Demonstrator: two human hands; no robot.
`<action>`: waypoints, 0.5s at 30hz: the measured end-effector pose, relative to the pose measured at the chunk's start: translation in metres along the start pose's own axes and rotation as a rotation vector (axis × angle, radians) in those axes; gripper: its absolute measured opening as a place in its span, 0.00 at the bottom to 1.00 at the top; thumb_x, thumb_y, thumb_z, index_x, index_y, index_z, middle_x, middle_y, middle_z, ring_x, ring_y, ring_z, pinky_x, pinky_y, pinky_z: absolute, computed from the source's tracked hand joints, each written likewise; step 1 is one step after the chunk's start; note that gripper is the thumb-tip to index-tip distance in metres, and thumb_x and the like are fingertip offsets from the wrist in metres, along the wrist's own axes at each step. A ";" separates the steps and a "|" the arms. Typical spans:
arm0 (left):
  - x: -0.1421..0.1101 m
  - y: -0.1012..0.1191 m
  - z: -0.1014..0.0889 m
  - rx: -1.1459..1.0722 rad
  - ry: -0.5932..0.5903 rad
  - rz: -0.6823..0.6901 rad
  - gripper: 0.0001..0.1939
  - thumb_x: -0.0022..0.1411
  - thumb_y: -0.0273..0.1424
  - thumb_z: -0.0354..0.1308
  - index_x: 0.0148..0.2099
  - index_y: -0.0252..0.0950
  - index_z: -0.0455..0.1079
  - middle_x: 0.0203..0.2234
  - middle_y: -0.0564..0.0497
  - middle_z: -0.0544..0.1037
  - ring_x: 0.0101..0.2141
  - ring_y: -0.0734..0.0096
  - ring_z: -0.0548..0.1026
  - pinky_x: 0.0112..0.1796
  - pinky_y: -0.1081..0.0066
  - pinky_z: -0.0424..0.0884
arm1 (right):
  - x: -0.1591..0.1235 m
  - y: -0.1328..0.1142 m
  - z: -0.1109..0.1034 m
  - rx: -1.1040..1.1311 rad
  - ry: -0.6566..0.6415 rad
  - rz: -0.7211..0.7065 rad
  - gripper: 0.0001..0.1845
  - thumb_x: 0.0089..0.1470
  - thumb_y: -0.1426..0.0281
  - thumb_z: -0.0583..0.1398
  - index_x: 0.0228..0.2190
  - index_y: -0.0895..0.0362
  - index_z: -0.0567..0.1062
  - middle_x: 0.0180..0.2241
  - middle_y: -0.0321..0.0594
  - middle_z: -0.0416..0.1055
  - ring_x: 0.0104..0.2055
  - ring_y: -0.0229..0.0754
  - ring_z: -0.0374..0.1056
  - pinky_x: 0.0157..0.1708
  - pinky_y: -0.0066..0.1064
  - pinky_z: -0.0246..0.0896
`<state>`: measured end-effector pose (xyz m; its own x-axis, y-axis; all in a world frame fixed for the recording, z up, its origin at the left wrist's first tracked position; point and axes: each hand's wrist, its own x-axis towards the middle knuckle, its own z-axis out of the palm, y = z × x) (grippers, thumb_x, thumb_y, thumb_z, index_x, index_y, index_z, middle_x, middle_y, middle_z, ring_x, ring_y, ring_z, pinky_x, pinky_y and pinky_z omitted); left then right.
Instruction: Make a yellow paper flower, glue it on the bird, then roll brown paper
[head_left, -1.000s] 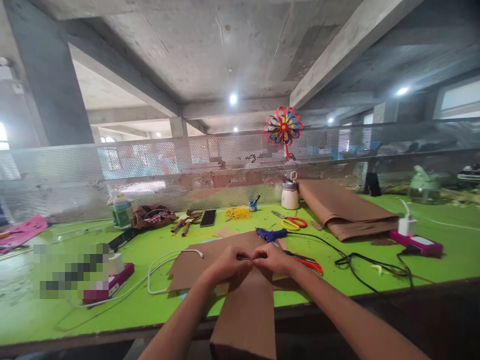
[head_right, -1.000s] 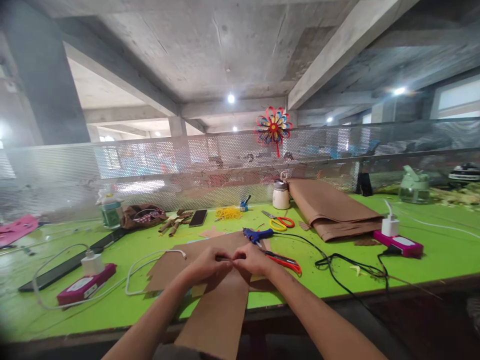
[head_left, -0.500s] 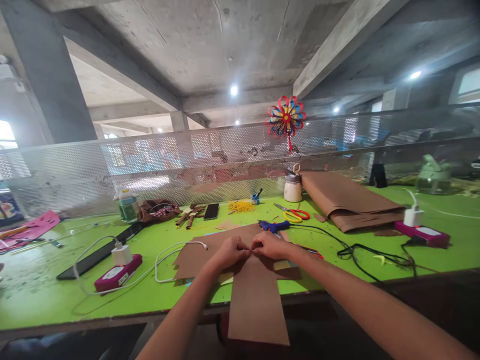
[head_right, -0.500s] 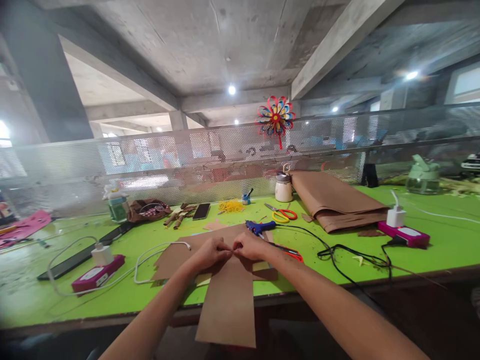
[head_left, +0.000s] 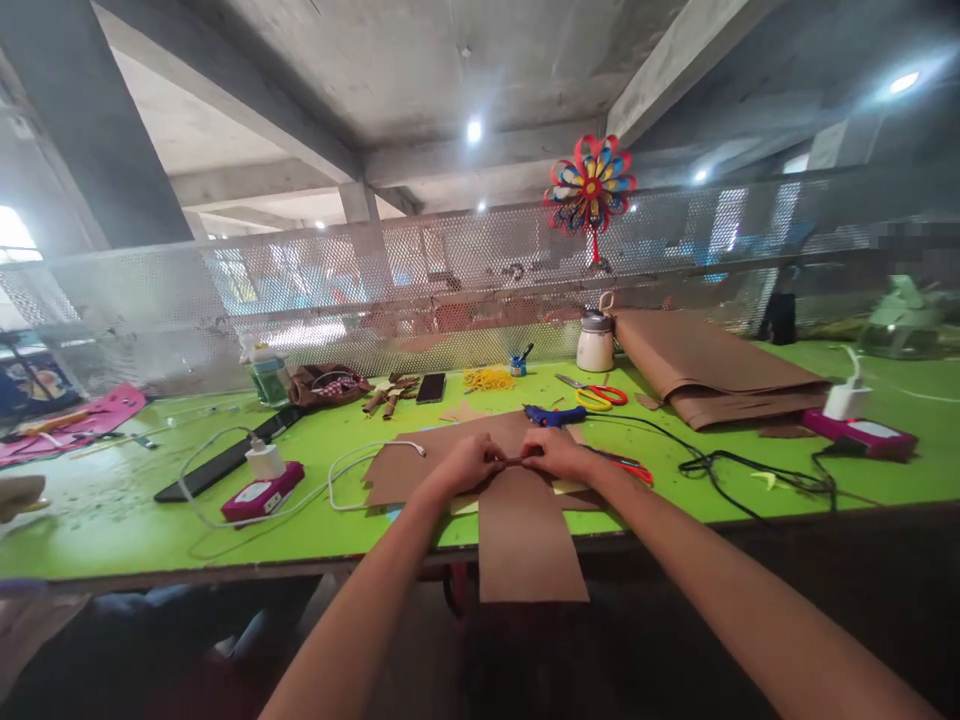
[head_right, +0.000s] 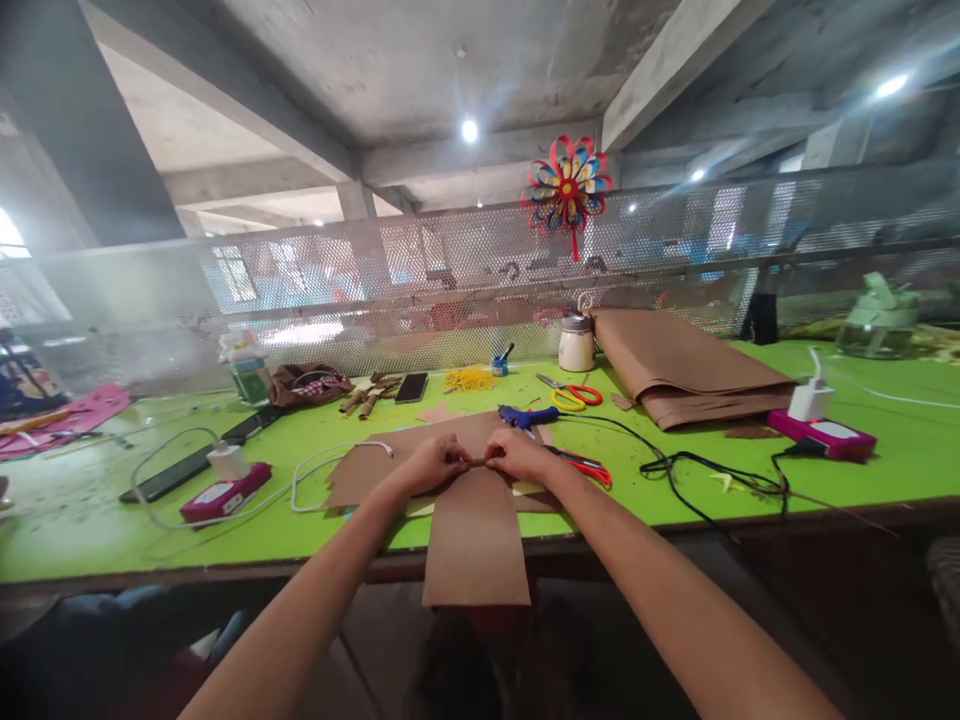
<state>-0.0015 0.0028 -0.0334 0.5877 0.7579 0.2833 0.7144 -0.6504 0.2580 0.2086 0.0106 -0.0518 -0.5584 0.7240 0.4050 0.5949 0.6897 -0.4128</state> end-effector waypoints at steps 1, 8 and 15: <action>0.001 0.001 0.000 -0.006 -0.007 -0.001 0.09 0.55 0.29 0.56 0.37 0.35 0.76 0.26 0.51 0.72 0.27 0.75 0.67 0.27 0.77 0.59 | -0.001 0.002 -0.002 0.006 -0.015 0.006 0.04 0.45 0.75 0.62 0.28 0.61 0.77 0.27 0.40 0.71 0.29 0.38 0.65 0.29 0.26 0.56; 0.004 0.004 -0.006 0.011 -0.038 0.036 0.07 0.54 0.29 0.57 0.35 0.33 0.75 0.27 0.51 0.74 0.27 0.74 0.68 0.28 0.77 0.60 | -0.004 0.009 -0.011 0.004 -0.093 -0.039 0.07 0.46 0.72 0.63 0.31 0.60 0.77 0.30 0.40 0.71 0.32 0.37 0.64 0.31 0.26 0.56; 0.004 0.005 -0.005 0.059 -0.030 0.059 0.06 0.55 0.29 0.56 0.33 0.33 0.73 0.27 0.50 0.73 0.26 0.75 0.68 0.27 0.77 0.60 | -0.002 -0.002 -0.005 -0.185 -0.023 -0.084 0.04 0.49 0.74 0.60 0.30 0.60 0.76 0.29 0.40 0.70 0.31 0.37 0.63 0.31 0.26 0.53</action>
<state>0.0025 0.0022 -0.0268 0.6396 0.7202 0.2687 0.6990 -0.6904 0.1865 0.2116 0.0072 -0.0478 -0.6221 0.6657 0.4121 0.6405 0.7354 -0.2211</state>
